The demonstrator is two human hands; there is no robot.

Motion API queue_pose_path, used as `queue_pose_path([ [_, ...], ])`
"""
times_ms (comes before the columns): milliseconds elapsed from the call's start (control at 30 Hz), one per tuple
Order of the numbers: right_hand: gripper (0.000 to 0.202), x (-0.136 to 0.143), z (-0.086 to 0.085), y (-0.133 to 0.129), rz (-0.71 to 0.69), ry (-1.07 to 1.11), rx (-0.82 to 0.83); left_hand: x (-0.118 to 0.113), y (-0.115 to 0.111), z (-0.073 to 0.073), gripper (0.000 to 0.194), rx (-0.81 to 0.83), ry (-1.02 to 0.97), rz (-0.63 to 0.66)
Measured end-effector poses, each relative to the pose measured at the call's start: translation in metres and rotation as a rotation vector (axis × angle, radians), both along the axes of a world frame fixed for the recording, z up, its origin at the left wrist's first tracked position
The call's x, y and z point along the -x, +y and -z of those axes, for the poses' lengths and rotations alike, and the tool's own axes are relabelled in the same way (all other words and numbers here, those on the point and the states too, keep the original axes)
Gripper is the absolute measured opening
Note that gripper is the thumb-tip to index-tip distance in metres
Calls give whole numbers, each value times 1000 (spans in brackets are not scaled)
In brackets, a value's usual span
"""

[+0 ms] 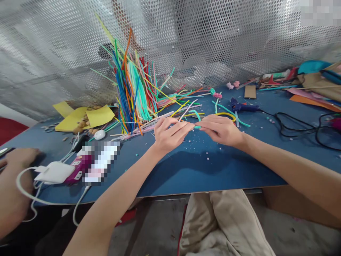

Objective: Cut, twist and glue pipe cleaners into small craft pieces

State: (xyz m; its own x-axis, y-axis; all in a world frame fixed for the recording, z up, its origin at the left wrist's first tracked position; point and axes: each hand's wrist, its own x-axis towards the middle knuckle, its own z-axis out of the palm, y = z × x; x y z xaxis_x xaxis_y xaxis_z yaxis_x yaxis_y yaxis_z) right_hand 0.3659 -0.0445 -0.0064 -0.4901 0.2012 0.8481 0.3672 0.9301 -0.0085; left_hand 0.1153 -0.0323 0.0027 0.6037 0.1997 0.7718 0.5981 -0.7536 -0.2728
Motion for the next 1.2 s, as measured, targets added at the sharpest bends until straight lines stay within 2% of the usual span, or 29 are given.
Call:
queue_pose_path([
  [133,25,-1,-6,-2,46,25,-24,-2,-1,-2,31,-80,-38,11],
  [267,28,-16,-9,9,117,26,-40,-6,-5,-4,34,-120,-88,-1],
  [333,30,-25,-8,17,149,35,-42,-8,-8,-4,32,-121,-85,33],
  [400,33,-33,-7,23,170,32,-42,-11,-10,-4,27,-56,-72,64],
  [533,34,-37,-4,28,175,14,-23,-19,-7,2,13,180,-85,50],
  [700,29,-26,-1,24,177,7,0,-23,1,11,15,322,-175,49],
  [833,26,-20,3,22,159,-4,-10,-18,-3,7,12,183,-92,82],
  [967,28,-16,5,20,117,-49,-21,-11,-4,-4,25,18,-46,30],
  [1067,27,-13,5,17,112,-68,-34,-5,1,-8,31,-4,4,-45],
  [1200,24,-10,6,14,117,-82,-67,1,8,-7,31,23,56,-41],
])
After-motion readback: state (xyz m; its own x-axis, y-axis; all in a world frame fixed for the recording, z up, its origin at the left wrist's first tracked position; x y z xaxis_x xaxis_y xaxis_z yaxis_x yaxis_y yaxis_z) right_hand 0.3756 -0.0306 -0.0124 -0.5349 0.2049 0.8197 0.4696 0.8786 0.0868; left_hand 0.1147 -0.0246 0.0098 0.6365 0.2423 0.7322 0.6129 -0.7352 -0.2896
